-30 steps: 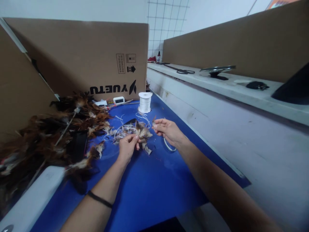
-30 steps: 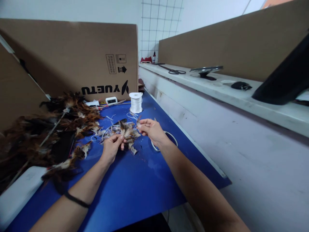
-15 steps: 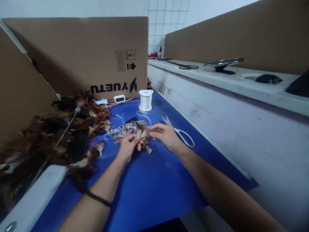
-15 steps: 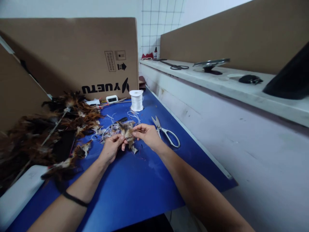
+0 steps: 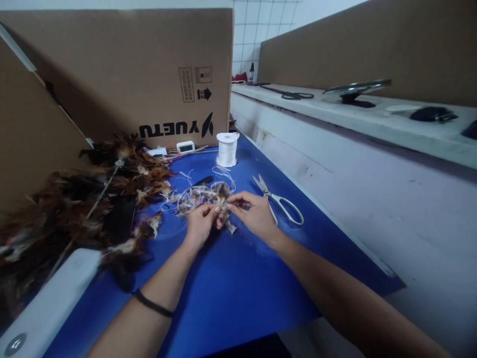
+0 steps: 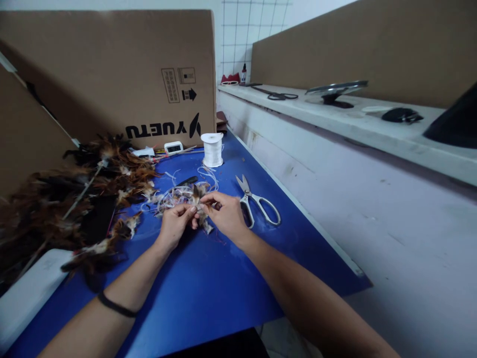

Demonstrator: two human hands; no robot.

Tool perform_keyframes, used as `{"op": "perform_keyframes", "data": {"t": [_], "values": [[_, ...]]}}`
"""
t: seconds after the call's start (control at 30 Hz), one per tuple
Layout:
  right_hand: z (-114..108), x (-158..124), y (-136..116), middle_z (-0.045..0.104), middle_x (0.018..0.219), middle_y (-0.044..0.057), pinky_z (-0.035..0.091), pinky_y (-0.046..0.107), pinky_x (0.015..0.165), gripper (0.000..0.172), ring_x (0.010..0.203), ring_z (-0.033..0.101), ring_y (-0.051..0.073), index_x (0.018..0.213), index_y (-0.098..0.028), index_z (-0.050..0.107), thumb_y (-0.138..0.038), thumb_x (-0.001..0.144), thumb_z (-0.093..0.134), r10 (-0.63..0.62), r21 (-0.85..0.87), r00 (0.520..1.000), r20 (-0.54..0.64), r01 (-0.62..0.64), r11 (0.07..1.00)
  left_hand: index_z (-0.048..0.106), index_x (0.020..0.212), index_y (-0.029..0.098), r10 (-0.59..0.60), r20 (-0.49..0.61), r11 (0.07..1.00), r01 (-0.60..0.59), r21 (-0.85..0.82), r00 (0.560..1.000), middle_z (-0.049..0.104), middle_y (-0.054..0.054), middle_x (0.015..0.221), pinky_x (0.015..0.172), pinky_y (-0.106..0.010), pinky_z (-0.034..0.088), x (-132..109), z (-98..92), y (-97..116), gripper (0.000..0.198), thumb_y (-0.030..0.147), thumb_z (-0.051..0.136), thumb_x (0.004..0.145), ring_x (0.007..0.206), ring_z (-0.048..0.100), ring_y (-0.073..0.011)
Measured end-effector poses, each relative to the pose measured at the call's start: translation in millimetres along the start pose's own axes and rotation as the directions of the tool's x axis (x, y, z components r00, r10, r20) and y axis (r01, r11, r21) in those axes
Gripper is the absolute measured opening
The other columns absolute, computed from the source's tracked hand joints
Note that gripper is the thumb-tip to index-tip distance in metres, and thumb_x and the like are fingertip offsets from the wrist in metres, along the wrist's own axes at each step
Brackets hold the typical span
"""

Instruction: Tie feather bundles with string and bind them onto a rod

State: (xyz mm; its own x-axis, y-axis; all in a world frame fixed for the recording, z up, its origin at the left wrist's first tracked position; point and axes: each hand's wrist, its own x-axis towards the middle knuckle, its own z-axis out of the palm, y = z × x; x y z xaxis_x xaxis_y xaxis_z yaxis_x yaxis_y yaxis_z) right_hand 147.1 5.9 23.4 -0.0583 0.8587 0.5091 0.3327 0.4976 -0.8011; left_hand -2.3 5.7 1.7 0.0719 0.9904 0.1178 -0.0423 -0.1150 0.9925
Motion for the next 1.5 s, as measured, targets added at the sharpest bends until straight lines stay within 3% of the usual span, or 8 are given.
{"op": "perform_keyframes", "data": {"t": [0.33,0.7,0.97,1.13,1.2,1.27,1.4,1.5], "values": [[4.3,-1.9,3.3,0.065,0.069,0.0,0.035,0.022,0.047,0.01,0.047,0.044,0.008,0.079,-0.019,0.066,-0.025,0.074,0.061,-0.075,-0.153,0.996,-0.044,0.067,0.986,0.06,0.065,0.013,0.026,-0.001,1.0,-0.026,0.003,1.0,0.056,0.002,0.045,0.045,-0.021,0.041,0.4,0.6,-2.8,0.022,0.034,0.059,0.073,0.039,0.049,-0.009],[9.1,-4.8,2.5,0.065,0.068,0.001,0.043,0.027,0.056,0.014,0.058,0.056,0.013,0.079,-0.022,0.067,-0.033,0.077,0.058,-0.079,-0.196,0.997,-0.028,0.072,0.978,0.06,0.064,0.013,0.045,0.0,0.999,-0.045,0.013,0.999,0.055,0.002,0.045,0.045,-0.021,0.041,-0.2,0.4,-2.1,0.022,0.033,0.059,0.074,0.039,0.049,-0.0088],[10.8,-4.6,2.0,0.065,0.069,0.001,0.042,0.026,0.056,0.013,0.061,0.057,0.014,0.078,-0.022,0.067,-0.033,0.075,0.059,-0.042,-0.166,0.999,-0.015,0.039,0.985,0.061,0.066,0.013,0.055,-0.004,0.998,-0.055,0.039,0.998,0.055,0.002,0.046,0.047,-0.021,0.04,-0.1,1.0,-1.1,0.021,0.033,0.058,0.075,0.04,0.049,-0.0085],[-6.8,5.3,0.1,0.065,0.082,0.001,0.043,0.025,0.057,0.017,0.064,0.057,0.012,0.088,-0.02,0.062,-0.033,0.078,0.055,-0.022,-0.222,1.0,-0.019,0.017,0.975,0.06,0.065,0.013,0.034,-0.015,0.999,-0.034,0.02,0.999,0.054,0.002,0.045,0.047,-0.02,0.038,0.2,-1.5,0.8,0.024,0.033,0.056,0.076,0.04,0.047,-0.0078],[-22.1,12.0,3.3,0.065,0.085,0.002,0.044,0.027,0.066,0.017,0.072,0.058,0.014,0.089,-0.02,0.061,-0.031,0.079,0.054,-0.046,-0.37,0.999,-0.01,0.039,0.928,0.059,0.066,0.013,0.034,-0.013,0.999,-0.035,-0.031,0.999,0.055,0.002,0.046,0.048,-0.02,0.038,1.0,-3.5,-0.9,0.024,0.034,0.057,0.077,0.04,0.047,-0.0073],[-39.0,18.3,7.4,0.063,0.088,0.005,0.043,0.03,0.074,0.016,0.081,0.057,0.017,0.089,-0.019,0.061,-0.028,0.078,0.054,-0.035,-0.593,0.999,0.018,0.039,0.804,0.059,0.067,0.012,0.03,0.003,0.994,-0.03,-0.102,1.0,0.055,0.002,0.048,0.048,-0.02,0.039,1.9,-5.6,-3.2,0.024,0.034,0.058,0.076,0.041,0.047,-0.0068],[-65.3,25.3,11.1,0.059,0.093,0.01,0.042,0.033,0.069,0.025,0.088,0.055,0.024,0.094,-0.019,0.059,-0.035,0.077,0.055,0.24,-0.897,0.97,0.043,-0.068,0.438,0.058,0.066,0.012,-0.002,0.067,0.975,0.017,-0.22,0.998,0.057,0.001,0.052,0.048,-0.021,0.039,2.5,-8.2,-6.2,0.024,0.035,0.061,0.074,0.041,0.047,-0.0063],[-75.2,26.0,11.1,0.058,0.095,0.01,0.041,0.033,0.065,0.034,0.085,0.057,0.026,0.097,-0.019,0.057,-0.043,0.073,0.056,0.432,-0.937,0.9,0.06,-0.097,0.334,0.056,0.066,0.013,-0.021,0.112,0.966,0.049,-0.253,0.994,0.057,0.001,0.053,0.046,-0.02,0.039,2.0,-8.1,-5.1,0.025,0.035,0.062,0.073,0.041,0.048,-0.0061]]}}
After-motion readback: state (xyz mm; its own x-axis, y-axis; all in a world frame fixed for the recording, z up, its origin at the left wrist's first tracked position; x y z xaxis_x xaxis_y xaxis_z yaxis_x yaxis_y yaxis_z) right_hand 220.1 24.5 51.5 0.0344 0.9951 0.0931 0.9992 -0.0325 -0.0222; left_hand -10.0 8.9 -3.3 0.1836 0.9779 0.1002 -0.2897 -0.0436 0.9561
